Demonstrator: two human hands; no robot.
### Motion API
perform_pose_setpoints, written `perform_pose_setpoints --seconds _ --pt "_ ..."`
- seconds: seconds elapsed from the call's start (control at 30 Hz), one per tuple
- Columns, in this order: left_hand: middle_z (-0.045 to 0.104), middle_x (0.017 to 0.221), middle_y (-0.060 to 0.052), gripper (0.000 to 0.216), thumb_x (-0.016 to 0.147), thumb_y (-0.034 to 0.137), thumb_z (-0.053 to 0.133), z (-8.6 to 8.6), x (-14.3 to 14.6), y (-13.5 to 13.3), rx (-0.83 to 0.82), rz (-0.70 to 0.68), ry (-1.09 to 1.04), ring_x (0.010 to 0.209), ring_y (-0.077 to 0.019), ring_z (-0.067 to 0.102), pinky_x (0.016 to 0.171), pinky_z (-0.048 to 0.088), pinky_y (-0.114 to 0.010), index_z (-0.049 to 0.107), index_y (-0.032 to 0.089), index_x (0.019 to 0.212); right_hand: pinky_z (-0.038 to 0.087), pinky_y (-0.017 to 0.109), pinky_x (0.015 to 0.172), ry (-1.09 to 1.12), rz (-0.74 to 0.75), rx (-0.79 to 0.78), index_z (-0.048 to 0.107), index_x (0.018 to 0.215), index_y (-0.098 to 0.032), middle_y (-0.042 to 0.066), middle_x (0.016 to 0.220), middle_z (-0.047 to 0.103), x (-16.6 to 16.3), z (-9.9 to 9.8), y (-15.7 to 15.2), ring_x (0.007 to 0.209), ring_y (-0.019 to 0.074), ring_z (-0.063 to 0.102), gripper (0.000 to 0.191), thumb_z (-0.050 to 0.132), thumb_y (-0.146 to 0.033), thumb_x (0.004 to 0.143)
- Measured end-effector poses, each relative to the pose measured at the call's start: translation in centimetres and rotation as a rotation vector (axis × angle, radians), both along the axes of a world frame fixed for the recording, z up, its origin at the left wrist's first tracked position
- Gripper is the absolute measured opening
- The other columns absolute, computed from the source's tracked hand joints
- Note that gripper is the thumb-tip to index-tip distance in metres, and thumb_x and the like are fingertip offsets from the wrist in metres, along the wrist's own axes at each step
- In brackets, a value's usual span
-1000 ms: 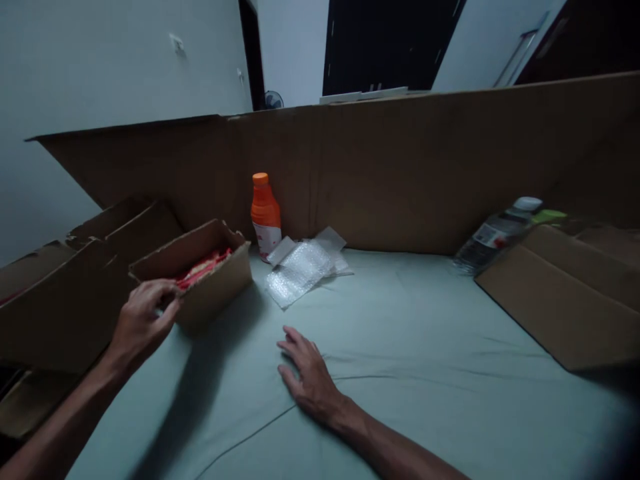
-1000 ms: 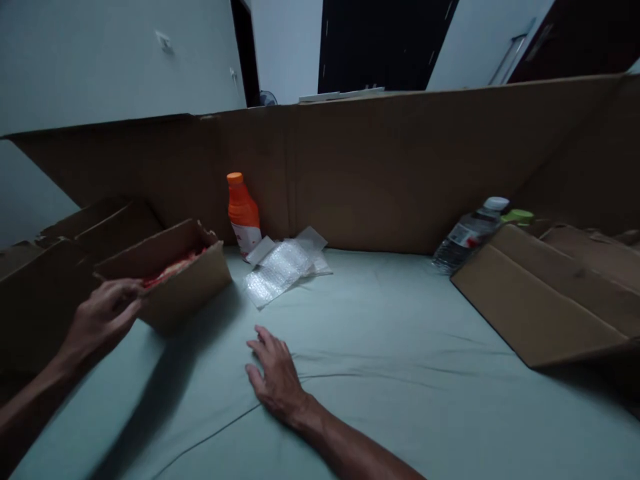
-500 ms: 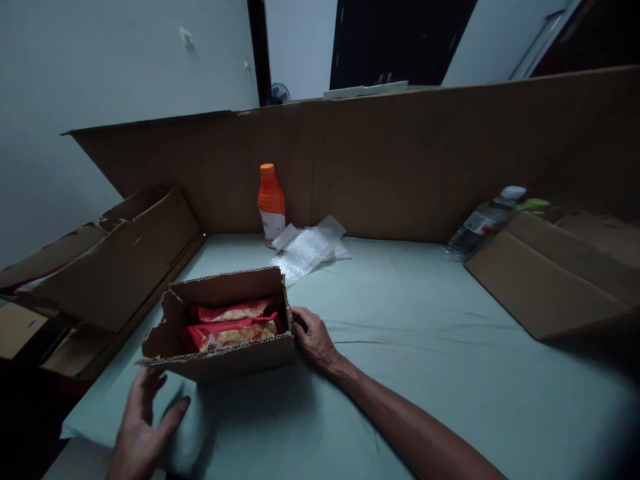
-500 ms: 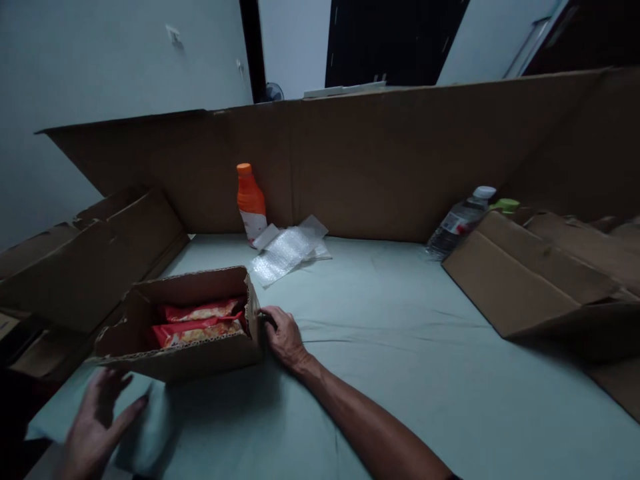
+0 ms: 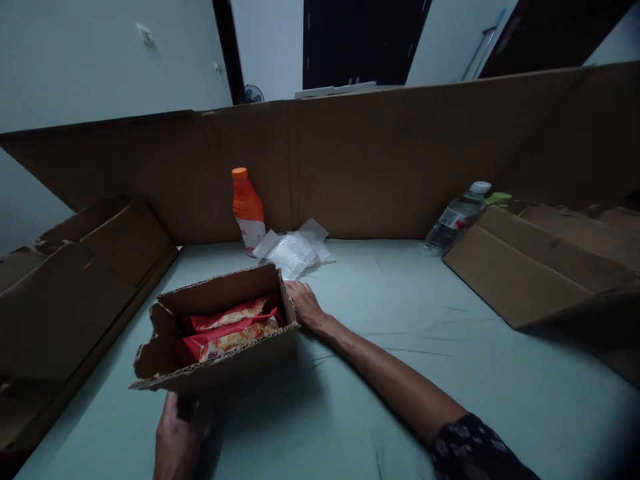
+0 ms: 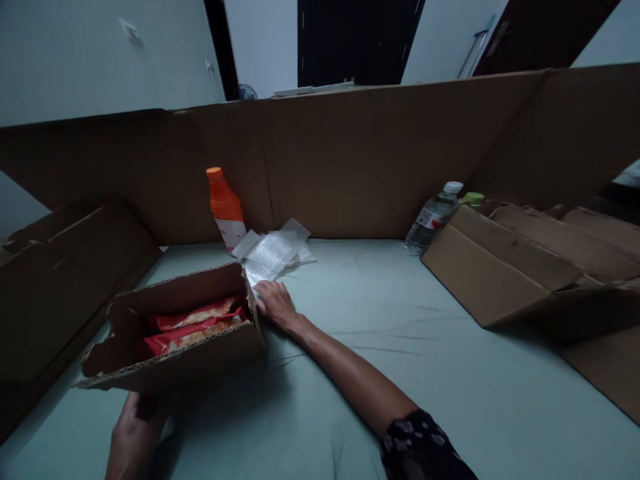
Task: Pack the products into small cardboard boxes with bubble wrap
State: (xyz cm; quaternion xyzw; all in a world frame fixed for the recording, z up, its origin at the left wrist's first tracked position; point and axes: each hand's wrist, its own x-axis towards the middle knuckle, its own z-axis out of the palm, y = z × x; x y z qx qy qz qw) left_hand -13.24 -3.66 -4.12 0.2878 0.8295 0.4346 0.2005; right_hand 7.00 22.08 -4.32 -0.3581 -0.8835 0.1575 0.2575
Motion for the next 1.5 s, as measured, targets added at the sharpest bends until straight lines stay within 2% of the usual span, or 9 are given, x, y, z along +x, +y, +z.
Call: perform_pose_setpoints --seconds 0.17,0.3,0.47,0.57,0.7,0.83,1.0,1.23,1.5 --pt "0.075 0.105 -0.010 0.067 0.072 0.064 0.060 -0.3 0.4 0.0 -0.034 0.047 0.004 0.103 -0.0332 0.067 0.084 0.051 -0.040 0.061 0.022 0.125 0.042 0.040 0.094 -0.076 0.015 0.077 0.072 0.098 -0.020 0.011 0.113 0.069 -3.6 -0.1 3.7 0.105 0.0273 0.057 0.013 0.061 -0.017 0.093" --pt "0.074 0.104 -0.011 0.067 0.074 0.064 0.059 -0.4 0.2 -0.1 -0.060 0.055 -0.002 0.103 -0.0334 0.067 0.086 0.050 -0.041 0.060 0.021 0.126 0.043 0.039 0.091 -0.044 0.020 0.107 0.074 0.093 -0.021 0.008 0.107 0.072 -2.7 0.0 3.8 0.102 0.0254 0.059 0.011 0.066 -0.015 0.089" --pt "0.074 0.103 -0.010 0.065 0.074 0.063 0.059 -0.4 0.2 -0.2 -0.030 0.038 -0.016 0.102 -0.0324 0.066 0.084 0.050 -0.040 0.061 0.021 0.124 0.044 0.042 0.092 0.046 -0.061 0.141 0.074 0.104 -0.020 0.009 0.115 0.073 5.4 1.3 1.0 0.109 0.0248 0.063 0.027 0.059 -0.006 0.086" --pt "0.074 0.105 -0.011 0.069 0.069 0.063 0.062 -0.7 -0.3 -0.2 -0.005 0.033 -0.039 0.102 -0.0332 0.066 0.085 0.050 -0.042 0.061 0.020 0.122 0.047 0.042 0.090 0.102 0.000 0.110 0.073 0.104 -0.021 0.008 0.110 0.075 11.7 2.1 -2.1 0.106 0.0239 0.066 0.030 0.055 -0.005 0.086" --pt "0.074 0.104 -0.011 0.072 0.062 0.064 0.066 -0.7 -1.0 -0.3 0.014 0.011 -0.109 0.099 -0.0334 0.067 0.086 0.051 -0.044 0.062 0.020 0.118 0.050 0.044 0.090 0.031 0.116 -0.092 0.073 0.105 -0.026 0.004 0.105 0.077 18.1 3.3 -7.6 0.102 0.0231 0.069 0.037 0.052 -0.004 0.083" --pt "0.073 0.104 -0.010 0.070 0.061 0.064 0.071 -0.5 -1.3 -0.5 0.091 -0.029 -0.179 0.104 -0.0320 0.066 0.092 0.050 -0.044 0.063 0.020 0.115 0.052 0.043 0.093 -0.047 0.186 -0.353 0.074 0.111 -0.029 0.005 0.109 0.075 20.5 6.2 -11.9 0.102 0.0243 0.069 0.026 0.069 -0.023 0.085" --pt "0.073 0.103 -0.007 0.070 0.063 0.062 0.075 -0.3 -2.1 -0.4 0.139 -0.068 -0.190 0.106 -0.0292 0.066 0.090 0.053 -0.039 0.061 0.022 0.119 0.054 0.040 0.090 0.122 0.148 -0.475 0.073 0.115 -0.026 0.007 0.115 0.073 16.9 9.0 -11.2 0.105 0.0238 0.068 0.028 0.067 -0.036 0.089" --pt "0.074 0.103 -0.009 0.071 0.062 0.057 0.077 0.1 -2.6 1.9 0.151 -0.168 -0.200 0.101 -0.0286 0.069 0.083 0.055 -0.035 0.061 0.019 0.119 0.053 0.031 0.074 0.262 0.123 -0.407 0.056 0.139 -0.020 0.012 0.131 0.064 6.8 5.5 -6.6 0.102 0.0221 0.065 0.059 0.068 -0.024 0.082" --pt "0.071 0.108 -0.013 0.058 0.066 0.046 0.071 2.0 -0.8 10.4 0.246 -0.303 -0.145 0.103 -0.0282 0.066 0.085 0.053 -0.034 0.060 0.015 0.115 0.054 0.033 0.080 0.328 0.020 -0.419 0.054 0.139 -0.016 0.014 0.133 0.063 5.7 4.7 -2.7 0.109 0.0247 0.064 0.061 0.063 -0.016 0.079"
